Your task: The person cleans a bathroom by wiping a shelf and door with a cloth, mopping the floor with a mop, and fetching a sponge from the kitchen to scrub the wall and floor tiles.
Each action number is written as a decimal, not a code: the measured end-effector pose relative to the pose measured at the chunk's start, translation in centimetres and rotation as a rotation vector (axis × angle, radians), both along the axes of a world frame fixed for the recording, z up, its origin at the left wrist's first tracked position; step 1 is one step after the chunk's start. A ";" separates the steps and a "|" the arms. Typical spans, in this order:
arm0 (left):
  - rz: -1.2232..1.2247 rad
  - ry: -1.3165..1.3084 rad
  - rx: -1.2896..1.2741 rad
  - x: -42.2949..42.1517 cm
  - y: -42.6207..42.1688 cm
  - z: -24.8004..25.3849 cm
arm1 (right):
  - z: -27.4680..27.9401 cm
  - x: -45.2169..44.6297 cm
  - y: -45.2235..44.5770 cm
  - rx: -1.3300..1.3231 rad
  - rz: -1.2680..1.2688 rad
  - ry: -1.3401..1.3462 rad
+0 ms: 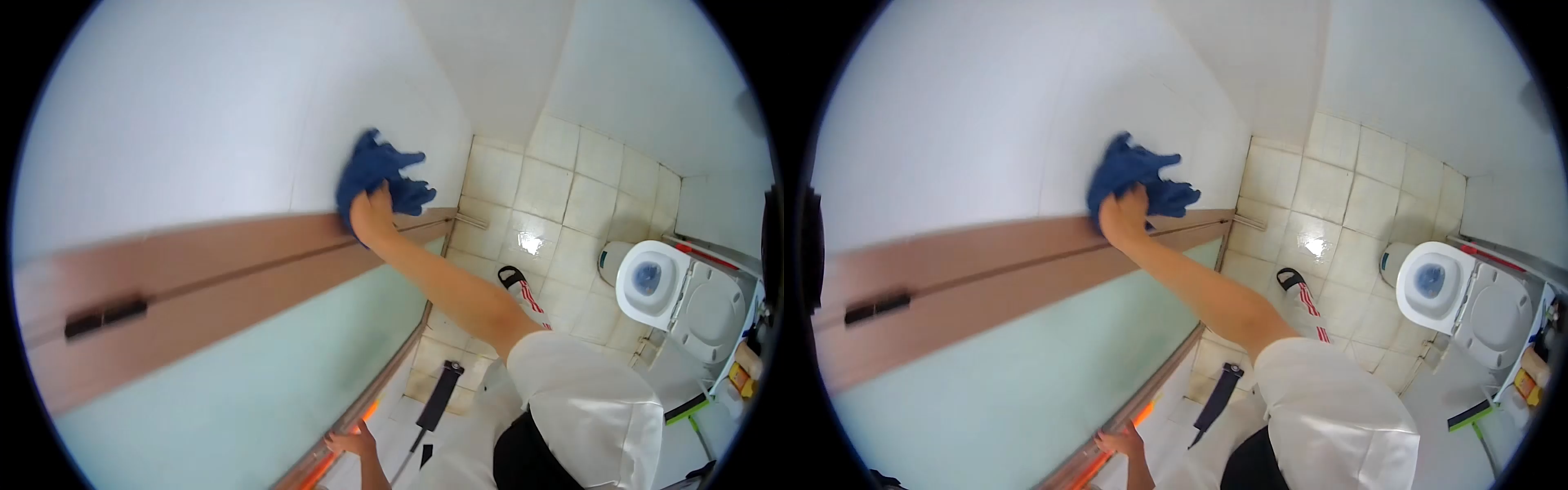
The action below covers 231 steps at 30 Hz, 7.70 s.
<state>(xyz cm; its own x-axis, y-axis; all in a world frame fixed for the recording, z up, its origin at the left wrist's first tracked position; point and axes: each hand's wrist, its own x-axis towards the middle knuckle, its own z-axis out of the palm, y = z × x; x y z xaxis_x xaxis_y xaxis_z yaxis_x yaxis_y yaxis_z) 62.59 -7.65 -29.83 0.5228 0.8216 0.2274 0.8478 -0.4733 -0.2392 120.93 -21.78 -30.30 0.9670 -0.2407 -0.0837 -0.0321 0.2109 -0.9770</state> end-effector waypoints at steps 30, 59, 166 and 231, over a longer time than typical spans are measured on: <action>0.865 -0.738 -0.788 -28.7 -44.0 -14.5 | 8.8 -21.4 10.9 -1.351 0.590 -1.632; 1.369 -1.235 -0.667 -9.4 -50.5 -28.0 | 12.8 -39.8 19.2 -1.185 0.717 -2.547; 1.141 -1.850 -0.651 -9.2 -43.1 -58.0 | -77.4 -8.7 8.3 -2.594 1.961 -2.937; 0.828 -1.893 -0.381 -9.9 -45.6 -13.6 | 31.2 -26.9 12.3 -0.556 0.907 -2.445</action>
<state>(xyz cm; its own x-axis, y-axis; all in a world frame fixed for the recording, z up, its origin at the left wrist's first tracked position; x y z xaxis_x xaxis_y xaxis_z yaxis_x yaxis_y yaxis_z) 52.66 -53.22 -43.48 -0.5169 0.8092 -0.2794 -0.1303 0.2481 0.9599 94.00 -9.50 0.90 -0.7838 0.3729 0.4966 0.6098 0.6134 0.5019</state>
